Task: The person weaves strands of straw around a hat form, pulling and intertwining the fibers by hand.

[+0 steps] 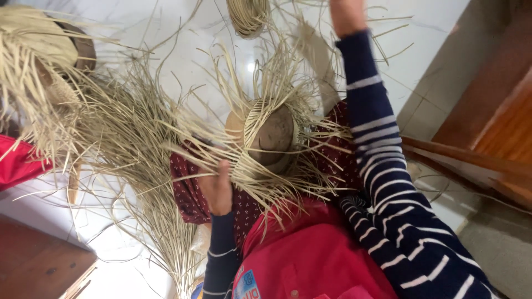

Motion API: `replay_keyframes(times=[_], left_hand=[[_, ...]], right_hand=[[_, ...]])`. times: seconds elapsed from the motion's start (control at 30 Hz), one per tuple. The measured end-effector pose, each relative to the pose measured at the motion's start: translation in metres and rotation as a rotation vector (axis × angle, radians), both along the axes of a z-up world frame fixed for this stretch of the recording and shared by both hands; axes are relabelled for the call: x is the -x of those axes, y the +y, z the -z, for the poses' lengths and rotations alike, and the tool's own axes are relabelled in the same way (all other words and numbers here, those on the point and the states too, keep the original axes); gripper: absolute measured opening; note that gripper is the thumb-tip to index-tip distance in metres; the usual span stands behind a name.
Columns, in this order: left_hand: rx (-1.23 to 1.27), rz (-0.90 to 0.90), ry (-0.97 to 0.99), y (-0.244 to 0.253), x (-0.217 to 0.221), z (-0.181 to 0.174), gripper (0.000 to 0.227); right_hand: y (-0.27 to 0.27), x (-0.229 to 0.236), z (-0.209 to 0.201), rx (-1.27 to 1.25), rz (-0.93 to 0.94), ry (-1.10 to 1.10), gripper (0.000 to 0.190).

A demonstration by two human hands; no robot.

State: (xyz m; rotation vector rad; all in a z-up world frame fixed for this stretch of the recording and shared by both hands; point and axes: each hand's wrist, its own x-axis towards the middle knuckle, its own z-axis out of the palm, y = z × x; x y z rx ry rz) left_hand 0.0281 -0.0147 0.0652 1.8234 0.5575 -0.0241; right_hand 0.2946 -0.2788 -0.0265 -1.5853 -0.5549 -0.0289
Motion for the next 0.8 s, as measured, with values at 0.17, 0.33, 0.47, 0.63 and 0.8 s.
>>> replay_keyframes(times=[0.17,0.33,0.47,0.63,0.8], left_hand=[[-0.227,-0.808,0.554,0.051,0.004,-0.025,0.035],[-0.558,-0.012,-1.031,0.003,0.067,-0.065,0.018],[-0.550,0.091,-1.414,-0.008,0.082,-0.057,0.024],[-0.563,0.175,-1.499,-0.007,0.081,-0.093,0.013],[-0.708,0.450,-1.492,0.044,0.089,-0.076,0.014]], right_hand=[[-0.015,0.136,-0.128,-0.341,-0.223,0.048,0.044],[0.077,0.265,-0.210,0.014,-0.496,-0.155,0.015],[0.087,0.300,-0.219,-0.042,-0.465,0.139,0.013],[0.084,0.315,-0.243,-0.213,-0.556,0.303,0.015],[0.081,0.326,-0.248,-0.254,-0.540,0.231,0.016]])
